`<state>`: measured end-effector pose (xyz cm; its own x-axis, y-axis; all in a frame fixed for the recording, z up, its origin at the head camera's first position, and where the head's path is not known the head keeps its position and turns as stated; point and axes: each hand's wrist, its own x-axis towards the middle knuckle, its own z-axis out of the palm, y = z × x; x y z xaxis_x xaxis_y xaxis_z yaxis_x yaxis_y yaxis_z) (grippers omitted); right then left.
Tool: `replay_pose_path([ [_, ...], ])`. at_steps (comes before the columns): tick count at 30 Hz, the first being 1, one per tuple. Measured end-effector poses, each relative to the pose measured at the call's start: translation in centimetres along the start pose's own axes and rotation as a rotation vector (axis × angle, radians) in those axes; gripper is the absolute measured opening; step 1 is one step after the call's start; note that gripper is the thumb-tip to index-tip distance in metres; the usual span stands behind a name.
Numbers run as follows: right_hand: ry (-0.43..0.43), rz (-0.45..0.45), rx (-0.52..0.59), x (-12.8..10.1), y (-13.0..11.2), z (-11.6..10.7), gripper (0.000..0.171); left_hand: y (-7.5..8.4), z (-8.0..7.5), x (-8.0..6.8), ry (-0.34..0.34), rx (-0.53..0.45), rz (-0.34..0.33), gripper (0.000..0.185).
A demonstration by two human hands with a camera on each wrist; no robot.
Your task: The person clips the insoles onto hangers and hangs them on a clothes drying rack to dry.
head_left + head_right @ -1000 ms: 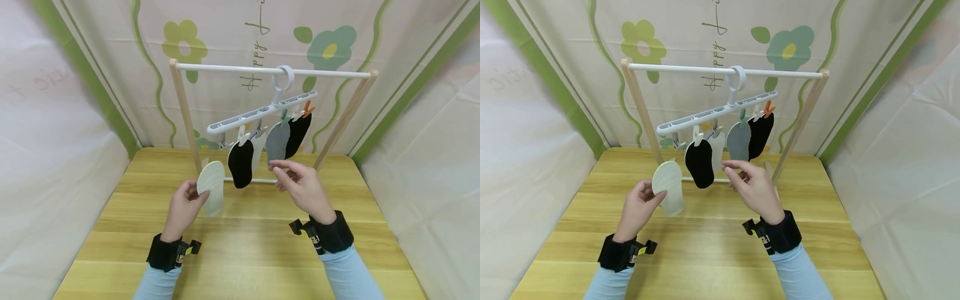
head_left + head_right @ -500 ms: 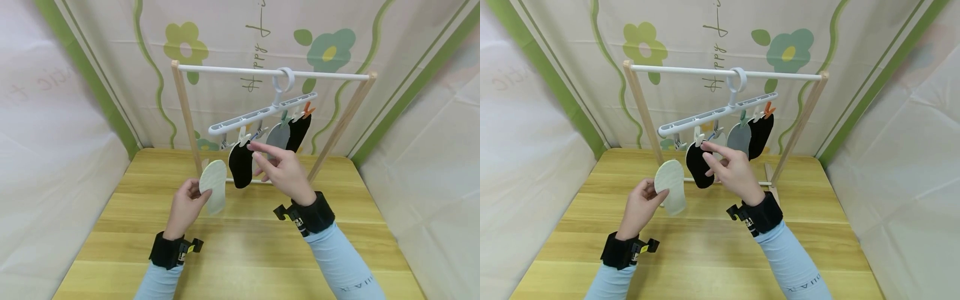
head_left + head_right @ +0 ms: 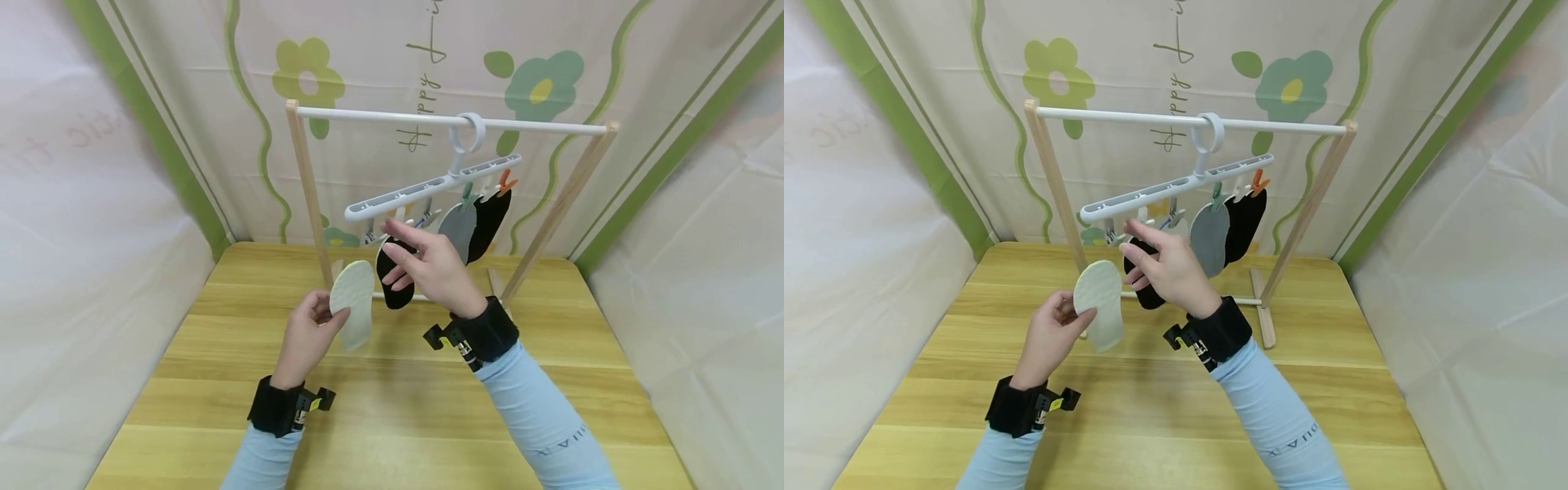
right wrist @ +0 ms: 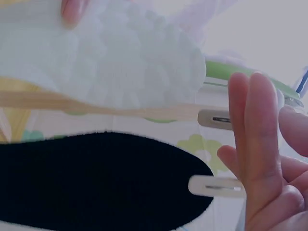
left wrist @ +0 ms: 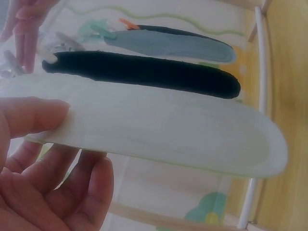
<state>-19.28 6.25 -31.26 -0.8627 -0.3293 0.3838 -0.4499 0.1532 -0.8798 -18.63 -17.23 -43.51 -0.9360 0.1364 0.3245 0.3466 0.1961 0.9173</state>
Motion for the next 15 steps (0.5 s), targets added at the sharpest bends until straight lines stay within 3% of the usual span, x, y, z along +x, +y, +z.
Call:
replay_pose_path([
  [8, -0.039, 0.07, 0.194, 1.4, 0.5, 0.7, 0.05, -0.1, -0.2, 0.6, 0.001, -0.013, 0.016, 0.027],
  [15, -0.052, 0.1, 0.269, 2.3, 0.5, 1.2, 0.05, -0.4, -0.3, 1.1, -0.012, -0.011, -0.004, 0.029],
])
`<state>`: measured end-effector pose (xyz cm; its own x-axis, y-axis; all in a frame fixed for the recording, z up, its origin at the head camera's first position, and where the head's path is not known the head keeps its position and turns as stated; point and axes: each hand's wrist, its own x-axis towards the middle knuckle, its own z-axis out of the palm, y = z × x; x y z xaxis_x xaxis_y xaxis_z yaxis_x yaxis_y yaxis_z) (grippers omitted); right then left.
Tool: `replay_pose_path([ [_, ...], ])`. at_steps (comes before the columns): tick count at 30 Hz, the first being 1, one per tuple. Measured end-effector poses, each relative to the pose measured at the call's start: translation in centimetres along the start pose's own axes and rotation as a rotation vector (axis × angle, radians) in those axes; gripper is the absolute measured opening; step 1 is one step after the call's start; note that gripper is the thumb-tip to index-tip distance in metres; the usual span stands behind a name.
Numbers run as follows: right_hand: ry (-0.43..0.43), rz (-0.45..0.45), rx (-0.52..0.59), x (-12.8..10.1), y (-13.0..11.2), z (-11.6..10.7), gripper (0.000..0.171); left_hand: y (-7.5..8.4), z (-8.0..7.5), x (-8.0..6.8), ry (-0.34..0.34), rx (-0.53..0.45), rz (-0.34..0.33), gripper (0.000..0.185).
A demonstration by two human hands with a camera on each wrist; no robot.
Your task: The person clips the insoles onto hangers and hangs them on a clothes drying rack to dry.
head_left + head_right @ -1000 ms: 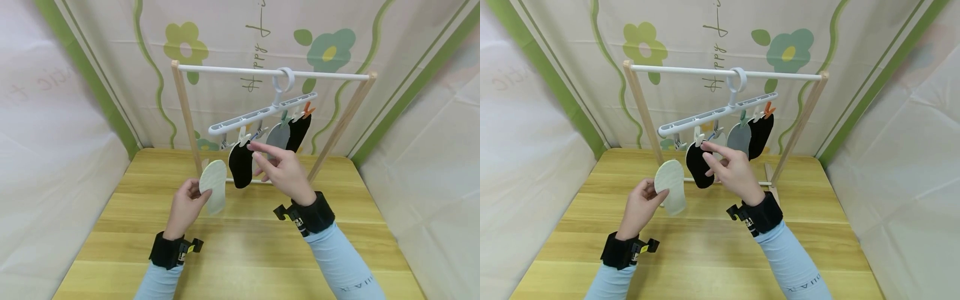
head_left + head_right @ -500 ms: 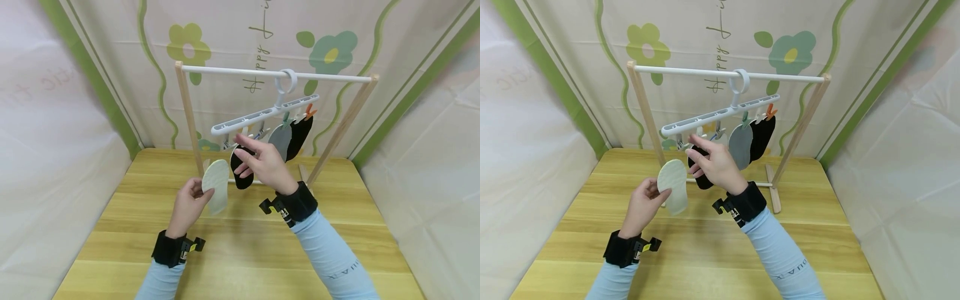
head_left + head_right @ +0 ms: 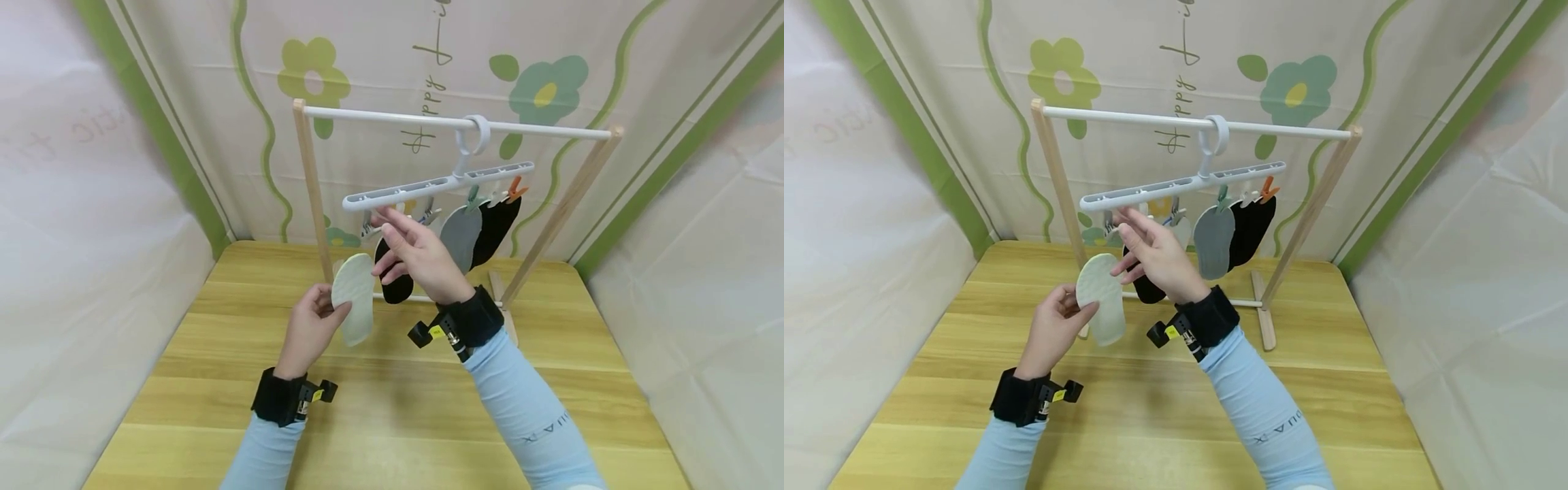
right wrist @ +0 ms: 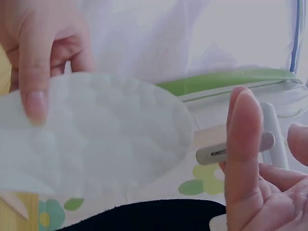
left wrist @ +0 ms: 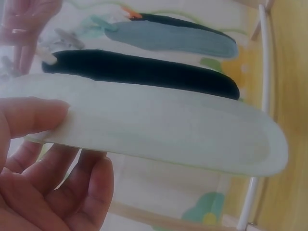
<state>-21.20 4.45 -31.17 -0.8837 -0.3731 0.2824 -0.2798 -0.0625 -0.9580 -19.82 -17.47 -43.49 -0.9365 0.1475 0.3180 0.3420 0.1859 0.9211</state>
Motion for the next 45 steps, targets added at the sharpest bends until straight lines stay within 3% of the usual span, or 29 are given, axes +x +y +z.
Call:
replay_pose_path([
  [5, -0.005, 0.015, 0.053, 0.6, 0.2, 0.4, 0.049, 0.2, 0.0, 0.1, -0.003, 0.018, -0.038, 0.029],
  [11, -0.027, 0.01, 0.086, 1.1, 0.4, 0.7, 0.048, 2.9, -0.2, -0.2, -0.023, 0.031, -0.024, 0.026],
  [18, -0.05, -0.028, 0.099, 1.1, 0.3, 1.0, 0.041, 1.4, -0.4, 0.3, -0.024, -0.007, -0.028, 0.027],
  [24, -0.02, -0.057, 0.112, 1.0, 0.6, 1.3, 0.04, 3.7, -0.5, -0.2, -0.033, 0.017, 0.003, 0.023],
  [28, 0.013, -0.051, 0.119, 0.9, 0.7, 1.5, 0.04, 3.0, -0.4, -0.2, -0.036, 0.014, -0.001, 0.023],
  [34, 0.042, -0.056, 0.105, 0.9, 1.1, 1.6, 0.036, 0.4, -0.1, 0.4, -0.027, 0.011, -0.01, 0.026],
  [45, 0.068, -0.055, 0.103, 0.8, 1.4, 1.6, 0.037, 0.0, 0.1, 0.5, -0.027, 0.014, 0.043, 0.024],
])
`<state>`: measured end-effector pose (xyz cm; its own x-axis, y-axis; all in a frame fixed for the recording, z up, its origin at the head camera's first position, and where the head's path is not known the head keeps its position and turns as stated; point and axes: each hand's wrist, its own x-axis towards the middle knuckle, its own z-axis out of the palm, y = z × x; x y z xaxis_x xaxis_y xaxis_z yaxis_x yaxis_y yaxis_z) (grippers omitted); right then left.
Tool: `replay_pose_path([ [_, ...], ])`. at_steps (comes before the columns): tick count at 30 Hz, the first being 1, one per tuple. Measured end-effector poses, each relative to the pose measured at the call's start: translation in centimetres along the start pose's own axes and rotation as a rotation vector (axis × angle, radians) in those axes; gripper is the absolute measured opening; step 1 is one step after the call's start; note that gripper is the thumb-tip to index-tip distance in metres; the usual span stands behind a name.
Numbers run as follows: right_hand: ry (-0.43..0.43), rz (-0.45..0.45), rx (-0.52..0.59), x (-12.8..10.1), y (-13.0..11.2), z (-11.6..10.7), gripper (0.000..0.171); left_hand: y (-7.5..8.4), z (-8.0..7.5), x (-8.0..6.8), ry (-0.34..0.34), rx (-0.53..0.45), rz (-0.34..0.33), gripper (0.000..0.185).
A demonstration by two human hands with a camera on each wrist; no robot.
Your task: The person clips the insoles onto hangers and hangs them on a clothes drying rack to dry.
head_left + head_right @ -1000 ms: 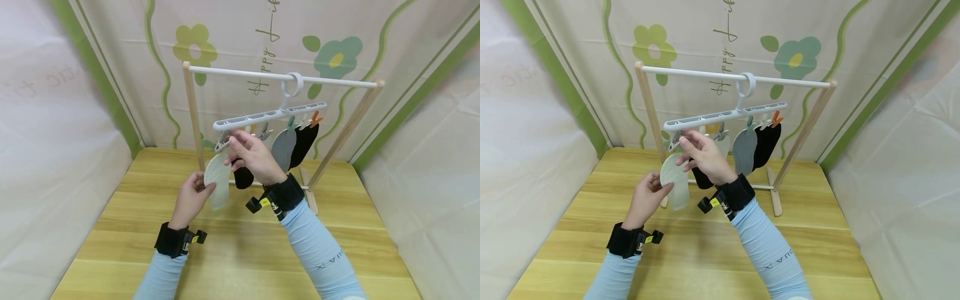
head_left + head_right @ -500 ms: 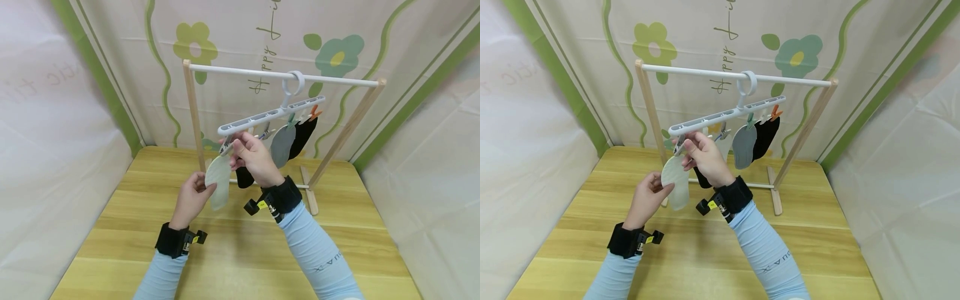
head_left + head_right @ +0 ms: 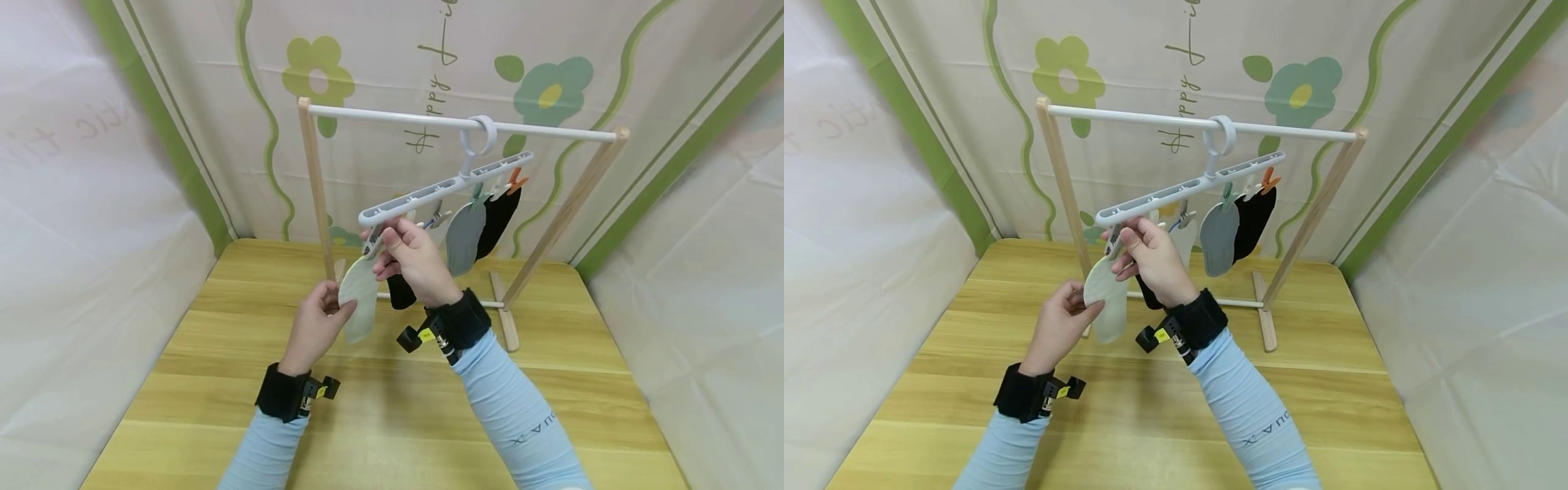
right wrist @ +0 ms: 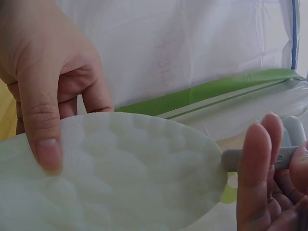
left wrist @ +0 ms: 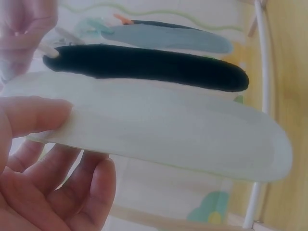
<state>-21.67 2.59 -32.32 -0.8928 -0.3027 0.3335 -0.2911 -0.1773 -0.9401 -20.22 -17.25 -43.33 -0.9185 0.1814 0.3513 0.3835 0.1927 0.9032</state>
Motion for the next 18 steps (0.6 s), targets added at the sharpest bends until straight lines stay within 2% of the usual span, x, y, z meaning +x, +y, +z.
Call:
replay_pose_path([
  [18, 0.0, 0.0, 0.001, -0.08, 0.47, -0.37, 0.038, 0.91, 0.38, 0.38, -0.001, 0.035, 0.061, 0.023],
])
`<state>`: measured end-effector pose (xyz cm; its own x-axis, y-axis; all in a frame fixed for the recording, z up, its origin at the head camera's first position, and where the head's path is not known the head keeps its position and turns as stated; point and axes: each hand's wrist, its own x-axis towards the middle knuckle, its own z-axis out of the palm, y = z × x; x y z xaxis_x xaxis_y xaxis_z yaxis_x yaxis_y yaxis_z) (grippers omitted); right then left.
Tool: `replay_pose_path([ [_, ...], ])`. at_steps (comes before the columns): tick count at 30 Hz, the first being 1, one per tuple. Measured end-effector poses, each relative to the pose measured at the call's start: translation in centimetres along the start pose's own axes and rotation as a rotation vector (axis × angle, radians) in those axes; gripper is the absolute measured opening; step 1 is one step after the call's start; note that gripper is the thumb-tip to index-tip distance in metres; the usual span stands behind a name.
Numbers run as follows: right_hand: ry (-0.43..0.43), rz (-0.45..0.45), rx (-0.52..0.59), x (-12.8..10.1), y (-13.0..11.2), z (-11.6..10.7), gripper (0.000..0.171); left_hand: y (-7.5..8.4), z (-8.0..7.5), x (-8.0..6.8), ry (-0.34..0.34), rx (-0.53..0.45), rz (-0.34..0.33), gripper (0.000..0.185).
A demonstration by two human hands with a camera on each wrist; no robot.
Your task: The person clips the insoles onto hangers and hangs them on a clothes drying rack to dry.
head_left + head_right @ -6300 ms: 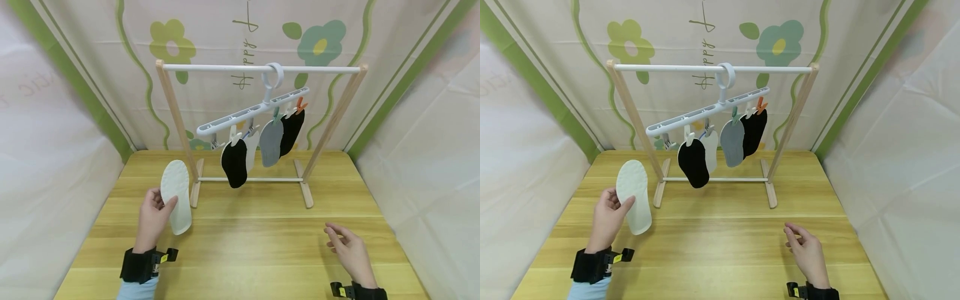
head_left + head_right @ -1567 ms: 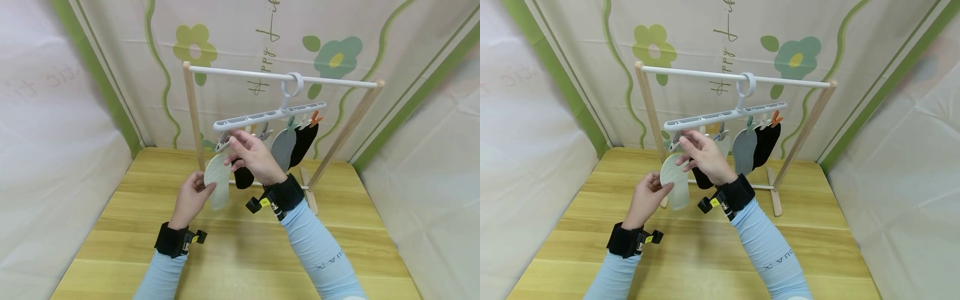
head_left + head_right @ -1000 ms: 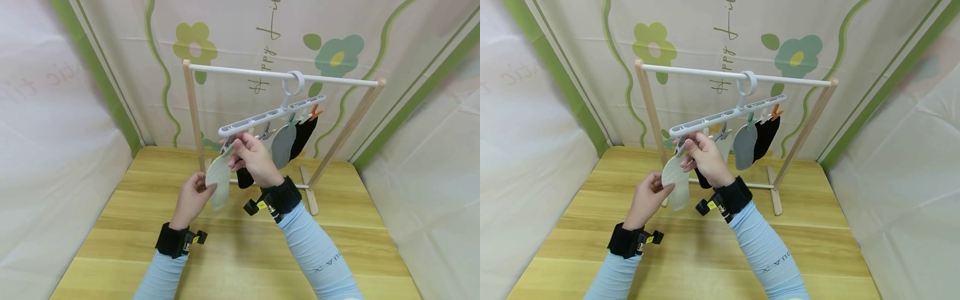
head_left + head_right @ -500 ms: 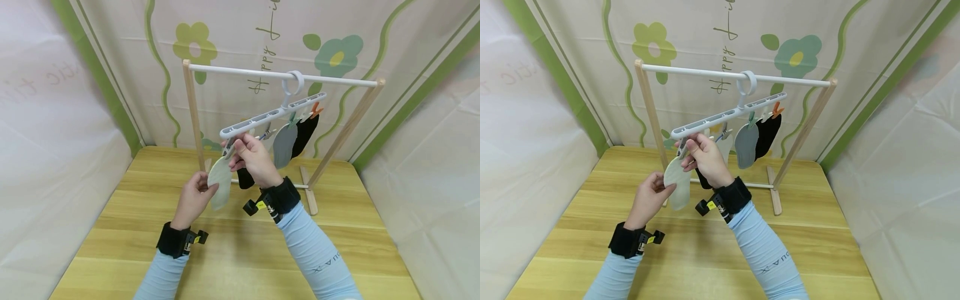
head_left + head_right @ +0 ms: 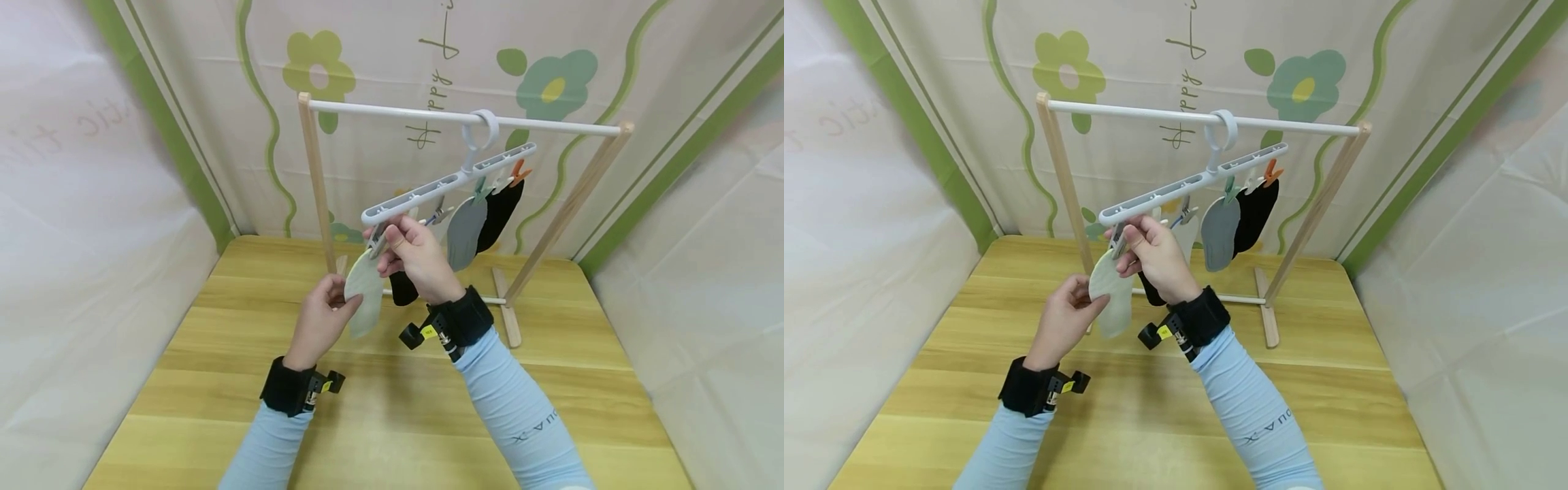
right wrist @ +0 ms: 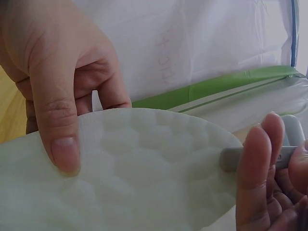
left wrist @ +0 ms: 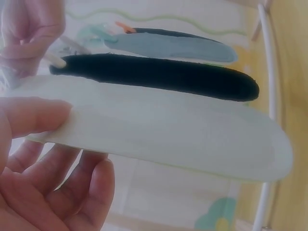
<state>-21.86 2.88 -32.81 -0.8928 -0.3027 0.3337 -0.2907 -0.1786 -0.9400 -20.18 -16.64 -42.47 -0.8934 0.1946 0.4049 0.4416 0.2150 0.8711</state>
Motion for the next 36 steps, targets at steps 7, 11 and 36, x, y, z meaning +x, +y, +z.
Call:
replay_pose_path([
  [7, 0.011, 0.018, -0.016, 0.0, -0.3, 0.0, 0.037, 0.2, 0.2, 0.3, 0.005, 0.016, -0.003, 0.023],
  [11, 0.005, 0.024, -0.023, -0.1, -0.4, -0.1, 0.04, 0.3, 0.3, 0.4, 0.009, 0.011, 0.0, 0.023],
  [36, 0.017, 0.116, -0.028, -0.3, -0.6, -0.8, 0.037, -0.8, 0.6, 1.5, -0.032, -0.045, -0.046, 0.029],
])
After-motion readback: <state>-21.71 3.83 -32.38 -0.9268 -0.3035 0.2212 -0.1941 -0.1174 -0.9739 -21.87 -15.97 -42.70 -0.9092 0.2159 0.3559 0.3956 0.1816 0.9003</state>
